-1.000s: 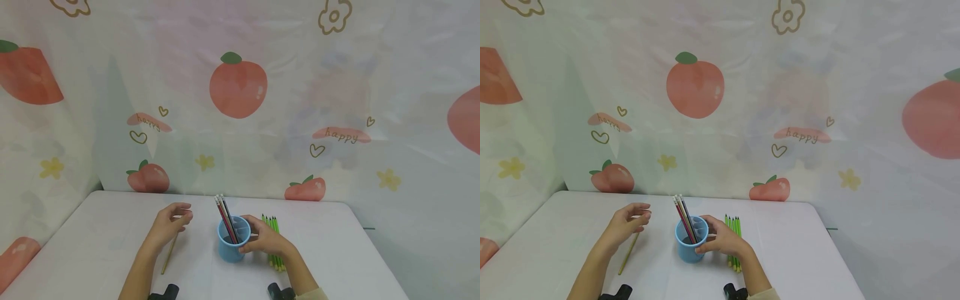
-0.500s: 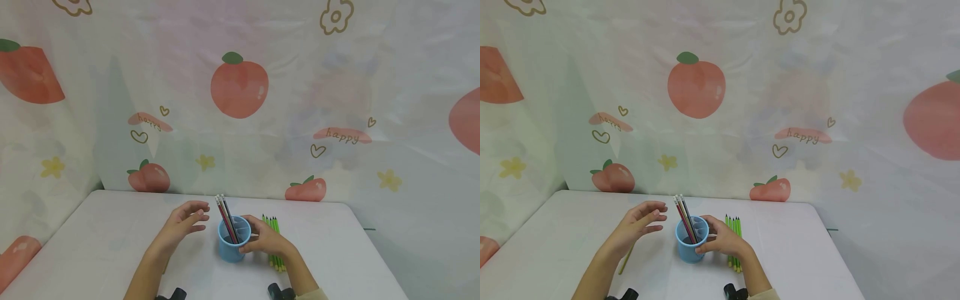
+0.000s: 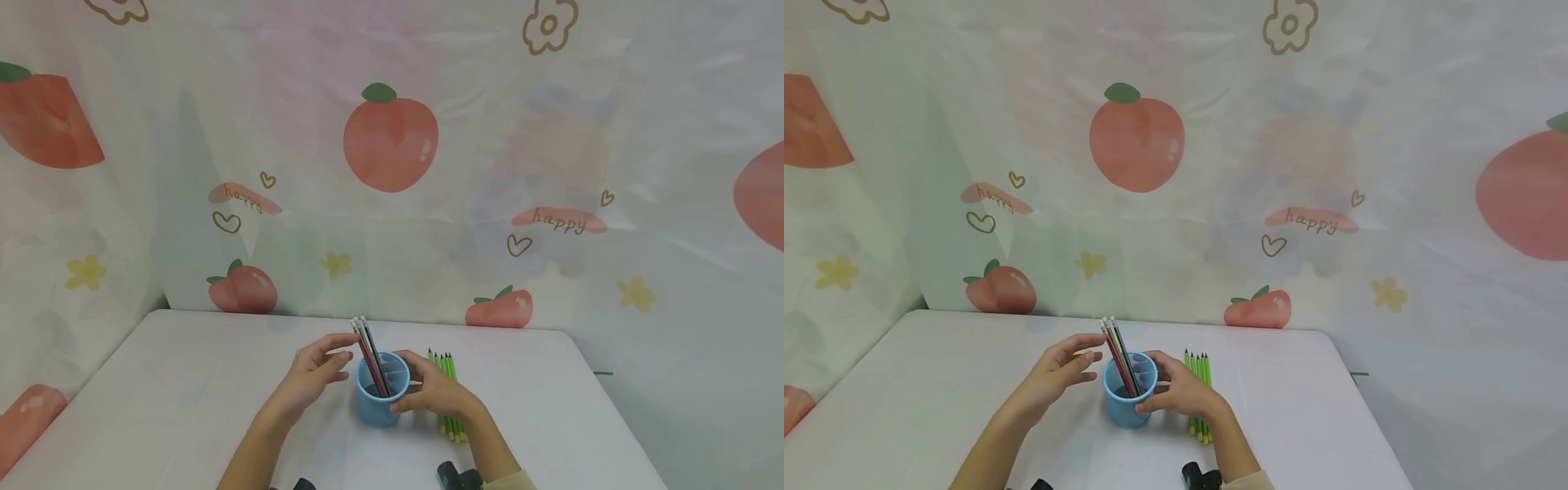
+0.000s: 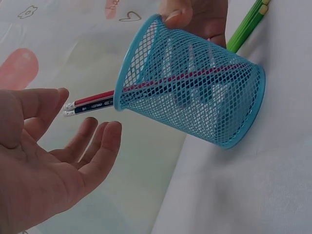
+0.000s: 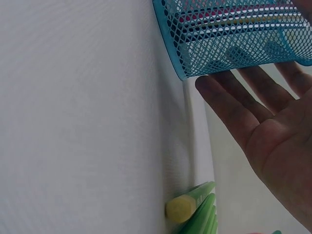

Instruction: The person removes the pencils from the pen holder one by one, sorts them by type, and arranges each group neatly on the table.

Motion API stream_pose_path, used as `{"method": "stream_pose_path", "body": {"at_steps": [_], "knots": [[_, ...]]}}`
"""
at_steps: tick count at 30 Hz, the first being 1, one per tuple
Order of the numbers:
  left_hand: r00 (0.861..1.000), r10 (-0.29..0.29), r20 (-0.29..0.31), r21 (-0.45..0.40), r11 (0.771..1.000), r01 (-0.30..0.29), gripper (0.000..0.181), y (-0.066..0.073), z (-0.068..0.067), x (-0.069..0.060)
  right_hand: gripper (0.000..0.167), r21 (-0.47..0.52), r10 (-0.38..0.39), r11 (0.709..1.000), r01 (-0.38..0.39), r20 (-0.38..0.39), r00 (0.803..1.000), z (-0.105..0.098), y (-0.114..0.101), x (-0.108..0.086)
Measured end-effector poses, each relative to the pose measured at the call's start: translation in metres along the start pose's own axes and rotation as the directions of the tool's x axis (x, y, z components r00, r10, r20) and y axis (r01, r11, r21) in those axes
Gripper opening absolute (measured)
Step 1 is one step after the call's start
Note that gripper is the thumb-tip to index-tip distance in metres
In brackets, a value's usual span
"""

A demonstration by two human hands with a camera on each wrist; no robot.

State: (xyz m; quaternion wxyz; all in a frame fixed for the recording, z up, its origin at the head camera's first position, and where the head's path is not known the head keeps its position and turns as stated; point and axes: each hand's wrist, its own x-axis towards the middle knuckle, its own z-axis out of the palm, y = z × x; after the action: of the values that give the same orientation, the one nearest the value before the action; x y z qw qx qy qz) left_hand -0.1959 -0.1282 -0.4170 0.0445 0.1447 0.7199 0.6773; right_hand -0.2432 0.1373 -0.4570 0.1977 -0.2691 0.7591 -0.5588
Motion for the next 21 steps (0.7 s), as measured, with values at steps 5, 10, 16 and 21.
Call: {"method": "stream_pose_path", "body": {"at_steps": [5, 10, 16, 21], "knots": [[0.998, 0.007, 0.055, 0.083, 0.997, -0.011, 0.039, -0.0001, 0.0049, -0.0015, 0.076, 0.0, -0.01, 1.0, 0.01, 0.005, 1.0, -0.0005, 0.0013, 0.0004], [0.998, 0.012, 0.055, 0.112, 0.994, -0.018, 0.04, 0.0018, 0.0059, -0.0022, 0.075, 0.004, -0.015, 1.0, 0.015, 0.011, 1.0, -0.0008, 0.0004, 0.0007], [1.0, 0.019, 0.012, 0.108, 0.994, -0.02, 0.039, 0.003, 0.0051, -0.0023, 0.078, 0.019, -0.022, 1.0, 0.021, 0.016, 1.0, -0.0011, 0.0001, 0.0011], [0.999, -0.004, 0.046, 0.103, 0.995, -0.001, 0.04, 0.001, 0.0087, -0.0024, 0.077, 0.025, -0.028, 0.999, 0.028, 0.015, 0.999, -0.0007, 0.0002, 0.0008]]}}
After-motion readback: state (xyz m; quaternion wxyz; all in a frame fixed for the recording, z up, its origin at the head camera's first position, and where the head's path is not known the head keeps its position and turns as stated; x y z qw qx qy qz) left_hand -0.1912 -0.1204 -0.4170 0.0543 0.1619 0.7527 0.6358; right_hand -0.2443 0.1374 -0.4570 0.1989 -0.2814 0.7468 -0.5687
